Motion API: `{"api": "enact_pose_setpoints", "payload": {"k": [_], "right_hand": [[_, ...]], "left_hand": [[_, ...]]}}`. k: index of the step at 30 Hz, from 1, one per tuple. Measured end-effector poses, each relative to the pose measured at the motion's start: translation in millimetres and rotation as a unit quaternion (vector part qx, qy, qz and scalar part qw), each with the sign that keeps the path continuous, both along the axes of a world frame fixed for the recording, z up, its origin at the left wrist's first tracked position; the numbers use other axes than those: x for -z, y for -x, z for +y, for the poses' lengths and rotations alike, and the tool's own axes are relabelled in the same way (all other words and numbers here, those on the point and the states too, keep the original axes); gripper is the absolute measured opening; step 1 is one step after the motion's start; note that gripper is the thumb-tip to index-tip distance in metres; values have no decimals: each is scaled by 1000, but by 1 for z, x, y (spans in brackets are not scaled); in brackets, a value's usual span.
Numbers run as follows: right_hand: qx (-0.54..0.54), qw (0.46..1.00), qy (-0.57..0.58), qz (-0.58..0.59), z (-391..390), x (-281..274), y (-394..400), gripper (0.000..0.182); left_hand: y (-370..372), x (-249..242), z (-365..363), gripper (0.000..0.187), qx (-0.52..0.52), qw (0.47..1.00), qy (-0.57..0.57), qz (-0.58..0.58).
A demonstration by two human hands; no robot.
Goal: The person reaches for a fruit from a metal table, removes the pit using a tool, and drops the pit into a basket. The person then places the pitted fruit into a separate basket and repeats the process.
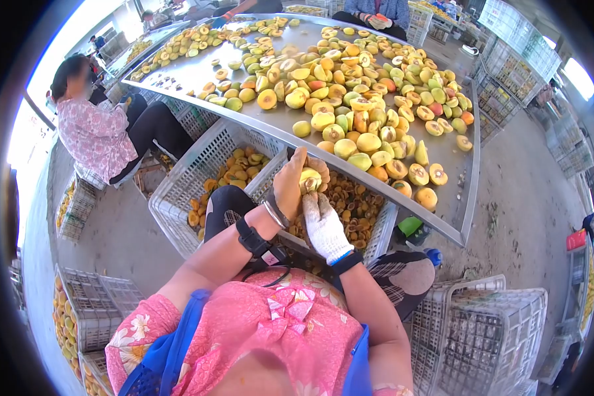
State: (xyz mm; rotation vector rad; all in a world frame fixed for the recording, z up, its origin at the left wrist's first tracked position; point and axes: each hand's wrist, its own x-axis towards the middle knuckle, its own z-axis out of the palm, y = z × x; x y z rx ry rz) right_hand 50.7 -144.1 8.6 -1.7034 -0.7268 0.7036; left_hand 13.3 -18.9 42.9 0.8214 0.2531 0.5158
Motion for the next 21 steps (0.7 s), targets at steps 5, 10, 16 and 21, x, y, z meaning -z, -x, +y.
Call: {"api": "enact_pose_setpoints", "payload": {"k": [5, 10, 16, 21], "right_hand": [[11, 986, -68, 155, -3, -2, 6, 41], [-100, 934, -64, 336, -22, -7, -11, 37], [-8, 975, -72, 211, -10, -3, 2, 36], [11, 976, -127, 177, -8, -13, 6, 31]], "left_hand": [[-13, 22, 2, 49, -87, 981, -168, 44], [0, -2, 10, 52, 73, 997, 31, 2], [-13, 16, -5, 53, -78, 980, -176, 51], [-8, -2, -10, 50, -33, 998, -50, 37]]}}
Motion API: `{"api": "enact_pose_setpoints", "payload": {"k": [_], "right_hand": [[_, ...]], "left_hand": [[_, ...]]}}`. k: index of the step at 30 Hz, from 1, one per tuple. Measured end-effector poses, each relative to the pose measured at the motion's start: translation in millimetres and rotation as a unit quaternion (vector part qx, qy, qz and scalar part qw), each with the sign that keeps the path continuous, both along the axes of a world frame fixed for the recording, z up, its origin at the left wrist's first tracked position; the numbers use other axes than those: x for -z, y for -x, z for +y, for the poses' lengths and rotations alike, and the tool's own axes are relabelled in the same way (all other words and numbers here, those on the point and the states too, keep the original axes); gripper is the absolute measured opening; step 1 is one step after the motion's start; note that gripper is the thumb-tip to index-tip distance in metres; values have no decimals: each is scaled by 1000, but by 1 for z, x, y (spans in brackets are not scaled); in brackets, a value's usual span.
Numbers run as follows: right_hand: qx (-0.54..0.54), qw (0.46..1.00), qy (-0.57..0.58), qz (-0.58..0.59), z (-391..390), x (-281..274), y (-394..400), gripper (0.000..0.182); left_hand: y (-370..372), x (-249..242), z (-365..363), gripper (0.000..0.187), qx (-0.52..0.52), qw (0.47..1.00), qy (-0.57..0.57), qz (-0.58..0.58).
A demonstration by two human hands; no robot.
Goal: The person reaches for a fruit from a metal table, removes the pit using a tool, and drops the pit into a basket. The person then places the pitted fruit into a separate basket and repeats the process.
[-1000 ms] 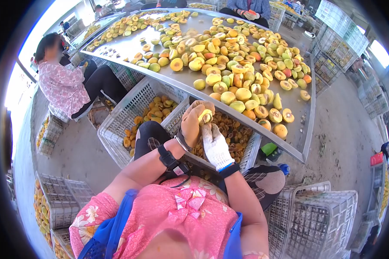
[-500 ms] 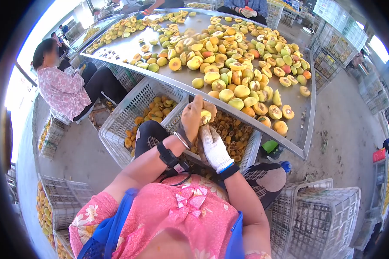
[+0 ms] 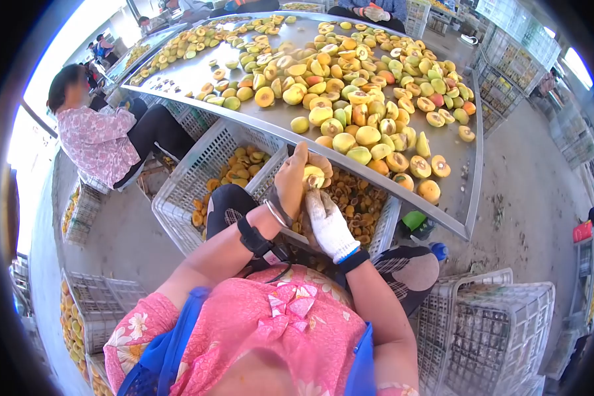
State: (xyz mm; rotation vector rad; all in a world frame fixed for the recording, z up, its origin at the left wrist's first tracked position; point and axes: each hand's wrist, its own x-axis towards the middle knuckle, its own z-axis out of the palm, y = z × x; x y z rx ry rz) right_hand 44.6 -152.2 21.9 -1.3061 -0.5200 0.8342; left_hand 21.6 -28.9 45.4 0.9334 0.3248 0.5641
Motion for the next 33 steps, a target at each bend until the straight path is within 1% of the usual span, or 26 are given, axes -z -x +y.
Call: {"api": "enact_pose_setpoints", "payload": {"k": [2, 3, 4, 5, 7, 8, 10, 11, 12, 15, 16, 17, 18, 19, 20, 22, 23, 24, 25, 27, 28, 29, 30, 31, 32, 33], "right_hand": [[61, 995, -36, -67, 9, 9, 4, 30], [46, 997, -36, -49, 7, 10, 1, 30], [31, 998, -35, -31, 5, 12, -1, 30], [-30, 999, -18, 40, -6, 12, -9, 31], [-76, 996, 5, 55, -12, 10, -13, 33], [-59, 998, 12, 2, -9, 9, -12, 35], [19, 998, -6, -63, -1, 12, -4, 37], [60, 993, -12, -97, 3, 13, 1, 39], [65, 996, -7, -65, 4, 10, 1, 38], [-11, 999, 47, -11, -8, 3, -8, 41], [-48, 998, 45, 2, -9, 3, -13, 41], [-85, 995, 42, 16, -10, 3, -15, 42], [-47, 987, 92, -125, -4, 14, -14, 45], [38, 984, 72, -158, -1, 15, -2, 38], [29, 991, 80, -107, -2, 10, -3, 38], [-27, 996, 85, -14, -6, 6, -8, 39], [-71, 994, 83, 28, -10, 7, -15, 41], [-82, 993, 73, 44, -11, 9, -16, 39], [-94, 992, 64, 60, -12, 11, -16, 37], [-49, 998, 28, 34, -4, 11, -7, 32], [-36, 999, 25, 20, -4, 8, -5, 31], [-24, 999, 22, 6, -4, 5, -2, 30], [-43, 998, 16, 49, -6, 7, -4, 29], [-56, 996, 36, 64, -9, 7, -8, 31], [-69, 993, 56, 79, -13, 7, -11, 35], [-81, 989, 75, 93, -16, 8, -14, 38]], "left_hand": [[-8, 16, -2, 52, -57, 992, -114, -19], [-10, 15, -4, 53, -85, 981, -170, -29], [-9, 14, 1, 50, -52, 985, -163, -3], [-5, 13, 6, 49, -10, 996, -92, 12], [7, -15, 8, 45, 74, 995, 50, 40], [7, -9, 10, 43, 82, 996, 23, 20], [-9, 12, 1, 45, -13, 995, -95, 15], [-14, 22, -3, 46, -62, 986, -152, 11], [-13, 19, -5, 47, -61, 984, -169, -9], [-8, 8, -2, 46, -1, 999, -21, 39], [-2, -5, -4, 47, 8, 999, 31, 37], [-2, -2, -4, 48, 1, 999, -9, 36], [-6, 4, -3, 48, -4, 998, -51, 32], [-8, 11, 0, 49, -11, 995, -91, 28], [-15, 24, -3, 52, -86, 980, -181, 5], [-10, 13, -2, 54, -44, 991, -129, 14], [-6, 7, 0, 55, -21, 994, -104, 19], [4, -21, -4, 57, 1, 994, -97, 58], [4, -17, -4, 57, 1, 994, -91, 59], [-4, -6, -1, 59, 2, 995, -82, 58], [-7, 0, -4, 61, -41, 990, -129, 37], [-8, 6, -3, 61, -38, 990, -129, 43], [-7, 5, -3, 62, -34, 990, -130, 50], [-5, 4, -3, 62, -31, 989, -130, 58], [-1, 2, 3, 60, 27, 994, -74, 70], [0, -1, 5, 60, 44, 994, -68, 67]]}}
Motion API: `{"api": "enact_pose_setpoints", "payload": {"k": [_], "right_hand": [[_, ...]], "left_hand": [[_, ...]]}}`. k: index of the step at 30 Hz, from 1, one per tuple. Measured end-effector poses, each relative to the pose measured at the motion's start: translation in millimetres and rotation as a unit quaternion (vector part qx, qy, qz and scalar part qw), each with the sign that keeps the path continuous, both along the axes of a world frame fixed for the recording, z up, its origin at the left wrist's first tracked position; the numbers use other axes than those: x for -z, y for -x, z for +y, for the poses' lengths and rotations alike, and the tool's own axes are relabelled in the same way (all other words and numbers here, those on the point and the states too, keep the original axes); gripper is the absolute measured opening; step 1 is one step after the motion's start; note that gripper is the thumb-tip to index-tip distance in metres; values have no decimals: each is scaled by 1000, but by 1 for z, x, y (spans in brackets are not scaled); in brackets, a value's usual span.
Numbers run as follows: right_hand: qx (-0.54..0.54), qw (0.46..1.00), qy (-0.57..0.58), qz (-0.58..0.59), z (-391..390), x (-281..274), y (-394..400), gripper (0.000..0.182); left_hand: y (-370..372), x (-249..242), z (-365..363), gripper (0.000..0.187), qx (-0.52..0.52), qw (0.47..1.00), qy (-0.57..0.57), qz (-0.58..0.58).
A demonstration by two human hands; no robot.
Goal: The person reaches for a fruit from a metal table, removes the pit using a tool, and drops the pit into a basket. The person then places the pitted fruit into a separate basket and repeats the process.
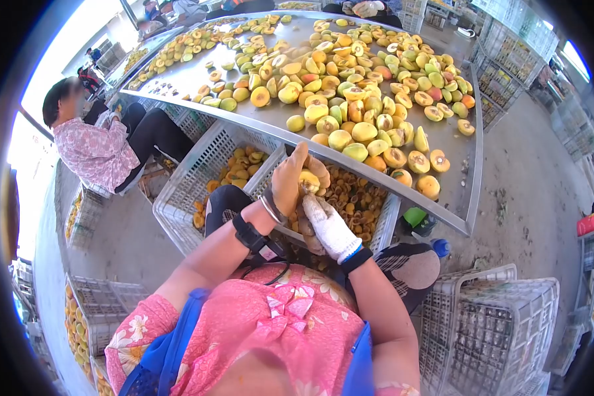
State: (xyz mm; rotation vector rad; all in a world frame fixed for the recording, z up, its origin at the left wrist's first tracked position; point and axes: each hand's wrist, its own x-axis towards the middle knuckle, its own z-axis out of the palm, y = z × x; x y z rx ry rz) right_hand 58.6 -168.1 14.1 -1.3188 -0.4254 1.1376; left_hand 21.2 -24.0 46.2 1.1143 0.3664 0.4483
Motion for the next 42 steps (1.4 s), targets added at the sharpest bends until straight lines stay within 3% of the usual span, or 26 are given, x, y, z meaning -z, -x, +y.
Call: {"api": "enact_pose_setpoints", "payload": {"k": [2, 5, 8, 11, 13, 15, 17, 21, 25, 30, 32, 34, 36, 38, 39, 42], "right_hand": [[-28, 999, -5, 31, -1, 1, -3, 36], [-73, 987, -13, 145, -9, -12, -5, 33], [-86, 982, -42, 162, -10, -7, -7, 33], [-57, 998, -16, 31, 2, 10, -5, 33], [-22, 998, -51, -39, 8, 8, 4, 31], [-27, 998, -51, 15, 4, 2, 6, 30], [-71, 978, -14, 194, -6, -15, 5, 29], [-101, 936, -26, 335, -3, -14, 3, 34], [-177, 871, -136, 438, 0, 0, 3, 40], [-210, 795, -246, 513, 1, 15, -4, 43], [-207, 786, -286, 508, -1, 15, -3, 43], [-128, 766, -312, 546, -3, 20, -7, 45], [-62, 767, -337, 542, -7, 30, -16, 44], [-9, 780, -324, 536, -3, 42, -20, 44], [12, 786, -299, 542, -1, 43, -20, 44], [13, 835, -211, 509, 7, 36, -17, 42]], "left_hand": [[3, -2, 2, 60, 32, 999, 15, -5], [1, 8, 9, 59, 62, 996, -62, -11], [5, 3, 9, 59, 85, 996, 0, 1], [2, 12, 20, 61, 140, 989, 43, -18], [0, 8, 22, 63, 143, 983, -114, -5], [-1, 6, 20, 69, 143, 966, -213, 15], [3, 3, 21, 69, 171, 970, -174, 4], [7, 8, 22, 66, 181, 972, -146, -19], [9, 9, 9, 63, 164, 980, 93, -67], [-3, 22, 9, 54, 152, 924, 327, -131], [-7, 33, 23, 51, 47, 959, 258, -108], [1, 28, 49, 52, -80, 981, 156, -79], [19, 23, 104, 44, -125, 989, -70, -43], [26, 25, 145, 34, -253, 920, -298, 40], [28, 15, 159, 29, -315, 813, -482, 82], [11, -3, 153, 35, -251, 743, -596, 171]]}}
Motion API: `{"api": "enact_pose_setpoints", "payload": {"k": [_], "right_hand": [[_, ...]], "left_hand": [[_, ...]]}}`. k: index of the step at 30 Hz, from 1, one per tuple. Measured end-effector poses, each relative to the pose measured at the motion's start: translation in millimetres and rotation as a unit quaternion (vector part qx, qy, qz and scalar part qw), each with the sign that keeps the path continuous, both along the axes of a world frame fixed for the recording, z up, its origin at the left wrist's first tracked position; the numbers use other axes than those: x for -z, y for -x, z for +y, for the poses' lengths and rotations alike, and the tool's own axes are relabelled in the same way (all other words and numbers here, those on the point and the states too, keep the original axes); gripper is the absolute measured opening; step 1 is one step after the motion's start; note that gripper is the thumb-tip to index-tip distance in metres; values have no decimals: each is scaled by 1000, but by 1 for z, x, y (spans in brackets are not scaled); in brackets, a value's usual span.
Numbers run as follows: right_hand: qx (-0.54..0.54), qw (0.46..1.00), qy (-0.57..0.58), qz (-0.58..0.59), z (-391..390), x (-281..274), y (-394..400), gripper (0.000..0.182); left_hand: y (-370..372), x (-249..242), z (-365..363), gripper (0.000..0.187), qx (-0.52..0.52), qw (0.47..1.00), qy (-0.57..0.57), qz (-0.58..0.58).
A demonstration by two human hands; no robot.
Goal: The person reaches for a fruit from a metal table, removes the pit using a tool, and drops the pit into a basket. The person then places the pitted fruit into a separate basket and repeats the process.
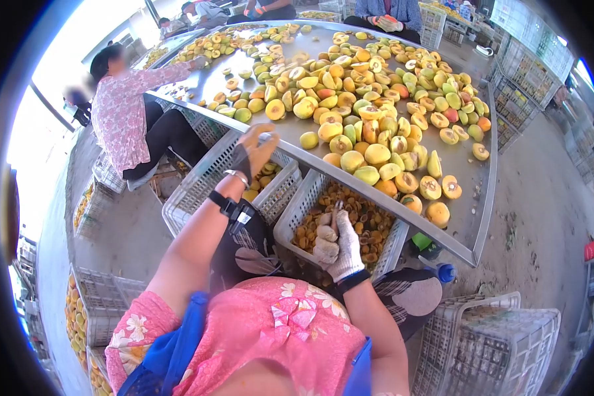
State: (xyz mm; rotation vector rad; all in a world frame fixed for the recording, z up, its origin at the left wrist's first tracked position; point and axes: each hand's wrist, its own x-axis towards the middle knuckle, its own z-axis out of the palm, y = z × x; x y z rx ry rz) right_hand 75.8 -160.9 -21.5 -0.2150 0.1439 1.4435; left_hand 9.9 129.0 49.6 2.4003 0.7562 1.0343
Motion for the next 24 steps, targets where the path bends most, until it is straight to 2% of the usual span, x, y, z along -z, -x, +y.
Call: {"api": "enact_pose_setpoints", "payload": {"k": [1, 4, 6, 10, 11, 14, 15, 17, 19, 22, 23, 24], "right_hand": [[-8, 1000, 13, -21, 2, 0, 1, 41], [-12, 997, 61, -55, 1, 2, 3, 40], [-3, 992, 97, -83, -2, 5, 2, 40], [6, 983, 127, -133, -4, 1, 5, 40], [1, 981, 123, -149, -3, -1, 6, 39], [3, 959, 168, -227, -2, -14, 9, 38], [22, 942, 176, -285, -2, -21, 11, 35], [41, 920, 181, -346, 4, -28, 10, 33], [66, 887, 162, -427, 8, -31, 7, 27], [129, 798, 182, -560, 19, -41, 5, 25], [106, 796, 201, -562, 17, -51, 7, 23], [106, 782, 204, -580, 19, -52, 7, 23]], "left_hand": [[-9, -11, -9, 44, 26, 995, 76, 61], [-62, 9, 4, 58, 47, 982, -56, 175], [-93, 8, 5, 46, 48, 949, 37, 309], [-121, 8, 11, 45, 81, 919, 90, 374], [-119, 12, 13, 41, 85, 928, 81, 353], [-98, 16, 10, 35, 140, 963, 169, 158], [-82, -8, -11, 37, 149, 948, 256, 112], [-63, -13, -27, 34, 232, 875, 421, -49], [-44, -10, -41, 34, 319, 739, 563, -189], [-29, 13, -61, 38, 348, 676, 598, -253], [-28, 29, -58, 40, 364, 820, 405, -173], [-23, 29, -62, 43, 325, 920, 187, -116]]}}
